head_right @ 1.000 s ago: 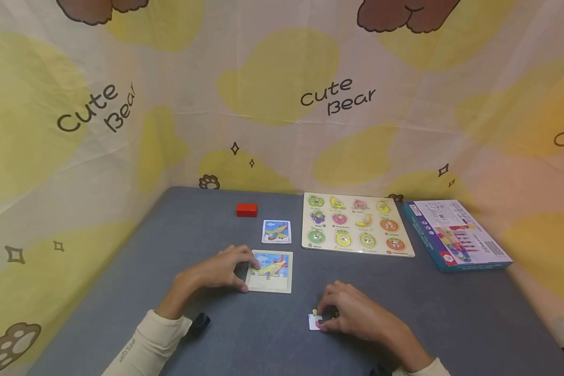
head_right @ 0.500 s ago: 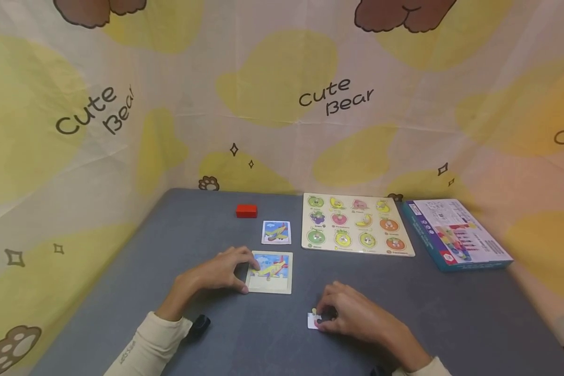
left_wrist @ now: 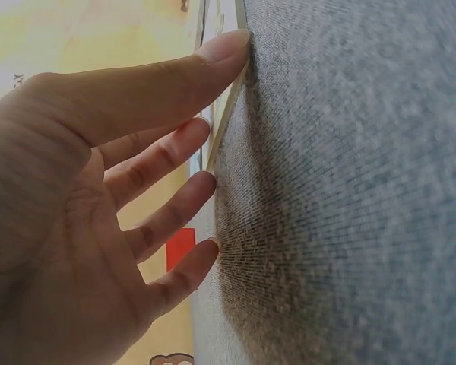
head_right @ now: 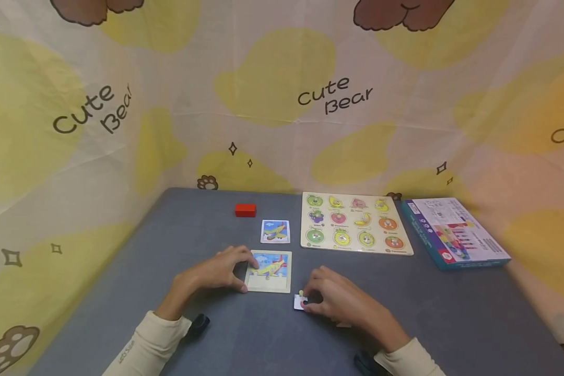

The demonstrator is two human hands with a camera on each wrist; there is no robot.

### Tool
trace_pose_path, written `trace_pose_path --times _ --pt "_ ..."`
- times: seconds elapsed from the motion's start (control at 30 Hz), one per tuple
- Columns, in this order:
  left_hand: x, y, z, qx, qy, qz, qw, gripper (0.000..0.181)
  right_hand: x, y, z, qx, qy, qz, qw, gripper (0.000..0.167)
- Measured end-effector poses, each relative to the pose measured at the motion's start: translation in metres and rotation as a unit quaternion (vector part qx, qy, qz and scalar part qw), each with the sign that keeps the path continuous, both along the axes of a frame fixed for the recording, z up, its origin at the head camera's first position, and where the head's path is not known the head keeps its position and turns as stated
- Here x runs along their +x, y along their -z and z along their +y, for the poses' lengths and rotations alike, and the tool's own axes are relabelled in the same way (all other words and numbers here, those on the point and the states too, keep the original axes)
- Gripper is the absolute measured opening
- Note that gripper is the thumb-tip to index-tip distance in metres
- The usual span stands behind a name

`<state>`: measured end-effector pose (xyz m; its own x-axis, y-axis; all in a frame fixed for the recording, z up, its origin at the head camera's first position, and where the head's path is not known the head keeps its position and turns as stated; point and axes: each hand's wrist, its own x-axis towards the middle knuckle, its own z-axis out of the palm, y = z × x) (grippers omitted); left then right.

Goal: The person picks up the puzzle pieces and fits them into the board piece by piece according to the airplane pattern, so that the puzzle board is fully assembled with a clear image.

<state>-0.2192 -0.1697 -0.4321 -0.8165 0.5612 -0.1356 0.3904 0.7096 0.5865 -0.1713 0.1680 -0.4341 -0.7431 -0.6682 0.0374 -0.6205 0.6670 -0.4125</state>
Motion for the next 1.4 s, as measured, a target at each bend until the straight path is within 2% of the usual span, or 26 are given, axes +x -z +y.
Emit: trace_pose_path --times 0.17,0.4,0.77,1.1,1.4 --pt "0.001 -0.001 0.000 0.001 -0.002 -0.004 1.0000 0.048 -0.007 -0.001 -0.015 0.008 -0.004 0.029 0.9995 0.020" --pt "0.001 -0.001 0.000 0.003 -0.003 -0.005 1.0000 0.048 -0.016 0.000 -0.037 0.003 -0.012 0.049 0.9987 0.020" --pt "-0.001 0.001 -0.001 0.001 0.000 0.003 1.0000 0.048 -0.028 0.002 -0.064 -0.030 -0.025 0.075 0.9964 0.021" --pt "-0.001 0.001 -0.001 0.004 0.002 0.007 1.0000 0.048 -0.039 0.008 -0.084 -0.038 -0.030 0.071 0.9963 0.020" --pt "-0.001 0.000 -0.001 0.010 0.004 0.007 0.9999 0.048 -0.040 0.010 -0.095 -0.019 -0.025 0.062 0.9976 0.020"
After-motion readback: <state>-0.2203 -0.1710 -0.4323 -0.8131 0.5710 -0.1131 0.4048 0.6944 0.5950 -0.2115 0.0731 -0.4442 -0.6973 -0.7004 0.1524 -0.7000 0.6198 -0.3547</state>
